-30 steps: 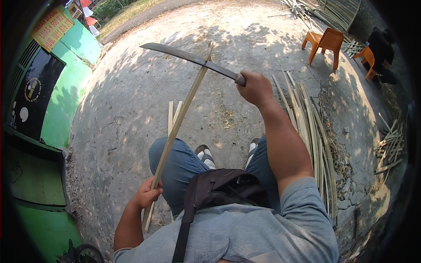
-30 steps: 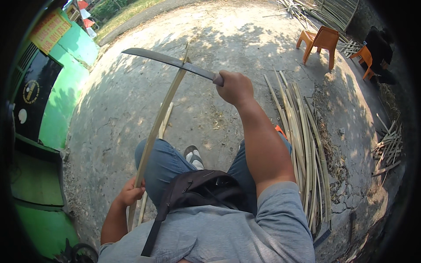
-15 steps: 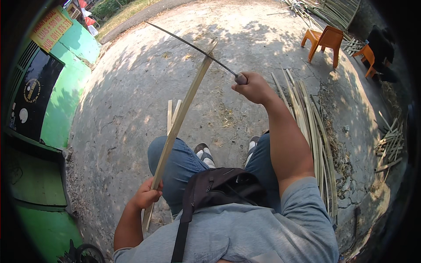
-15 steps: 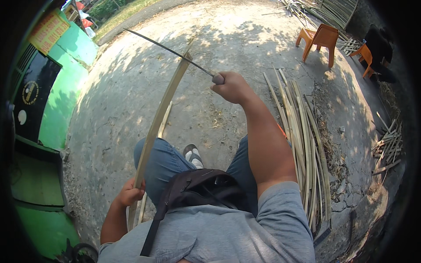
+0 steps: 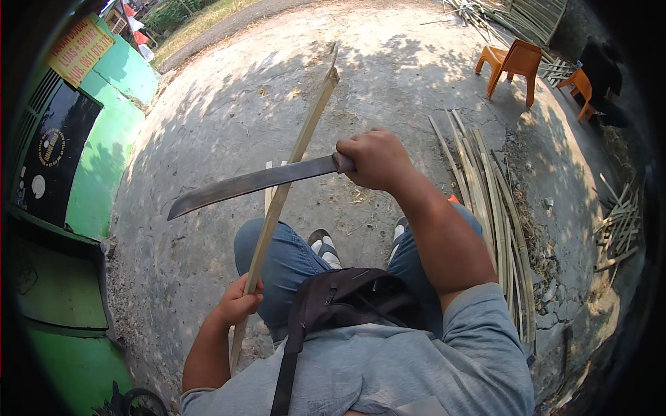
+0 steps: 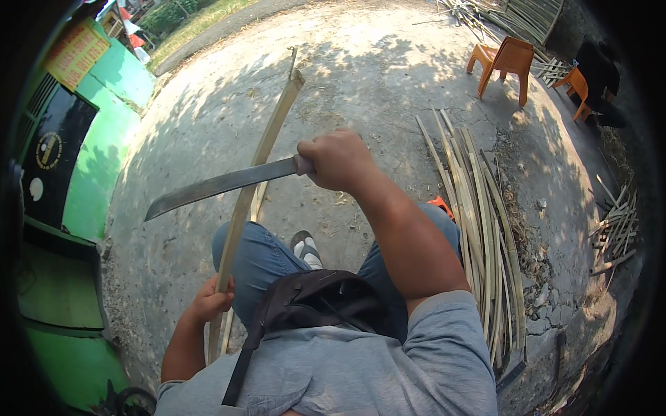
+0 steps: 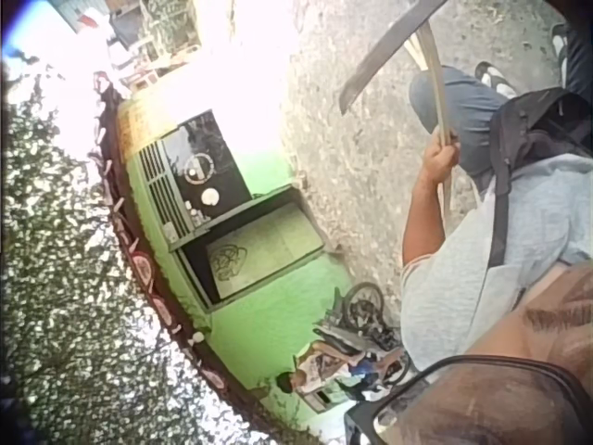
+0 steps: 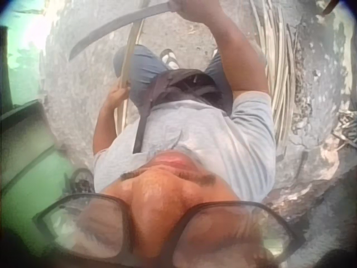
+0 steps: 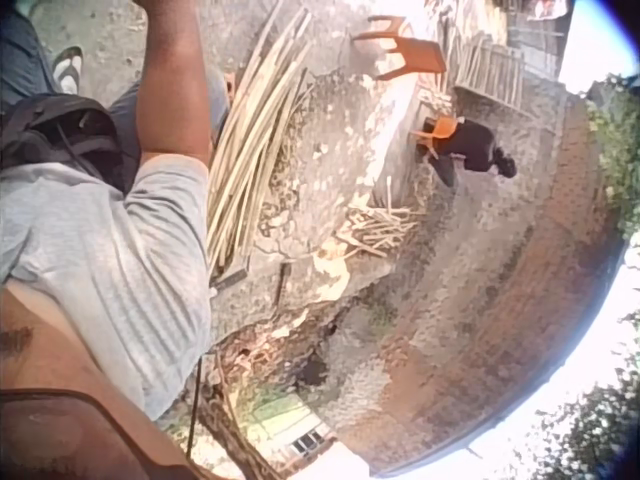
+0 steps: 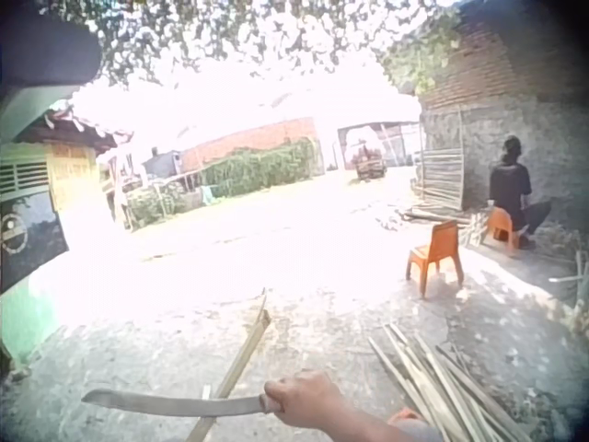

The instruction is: The person thins a bamboo strip by shaving off thin layers with a machete.

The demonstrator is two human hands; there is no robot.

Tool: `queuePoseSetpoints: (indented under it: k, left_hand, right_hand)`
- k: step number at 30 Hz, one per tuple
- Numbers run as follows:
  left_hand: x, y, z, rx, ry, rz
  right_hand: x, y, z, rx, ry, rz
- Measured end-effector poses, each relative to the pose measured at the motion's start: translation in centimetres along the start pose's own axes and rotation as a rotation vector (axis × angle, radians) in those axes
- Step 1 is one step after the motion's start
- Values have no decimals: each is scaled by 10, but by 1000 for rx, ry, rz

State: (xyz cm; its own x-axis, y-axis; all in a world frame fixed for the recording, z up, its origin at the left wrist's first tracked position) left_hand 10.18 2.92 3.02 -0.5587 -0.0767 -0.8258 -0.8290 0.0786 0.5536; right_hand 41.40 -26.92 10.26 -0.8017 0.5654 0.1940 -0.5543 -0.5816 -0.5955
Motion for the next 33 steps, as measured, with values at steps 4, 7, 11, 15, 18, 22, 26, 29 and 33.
queuePoseSetpoints:
  k: [4,7,11,15,18,22,26,29,33]
  left_hand:
    - [1,14,7,-54,-124,-12]
    - [4,21,13,20,-156,-88]
    - [-8,21,6,71,-112,-68]
    - [-6,18,6,71,-15,62]
    - [0,19,10,97,78,88]
    - [1,17,9,110,164,92]
    - [-3,13,7,104,183,104]
    - [-9,8,6,112,167,95]
    - [-25,-1,9,112,89,79]
  right_hand:
    - [-76,2,11,-64,19,-511]
    - [-107,16,0,79,6,-744]
    - [-96,17,-5,160,14,-746]
    - [-97,19,-5,164,3,-768]
    - [-112,24,-5,126,-64,-838]
    - [-128,33,-3,2,-169,-889]
    - [-139,35,-5,-37,-287,-961]
    - [-140,37,-3,-122,-361,-994]
    - [-137,33,0,-175,-463,-1005]
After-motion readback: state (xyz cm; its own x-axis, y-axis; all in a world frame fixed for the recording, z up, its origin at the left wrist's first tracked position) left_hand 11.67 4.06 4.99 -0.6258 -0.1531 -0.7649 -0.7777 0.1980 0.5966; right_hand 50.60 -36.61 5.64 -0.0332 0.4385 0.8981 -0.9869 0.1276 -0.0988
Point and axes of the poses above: each hand's wrist, its own y-axis away from the middle knuckle, its own z-axis out of the back of the hand, x = y × z, the point moved 5 cm from there along -y, towards the middle knuckle, and after that the axes turned 6 degrees about y, right-handed, at the moved point
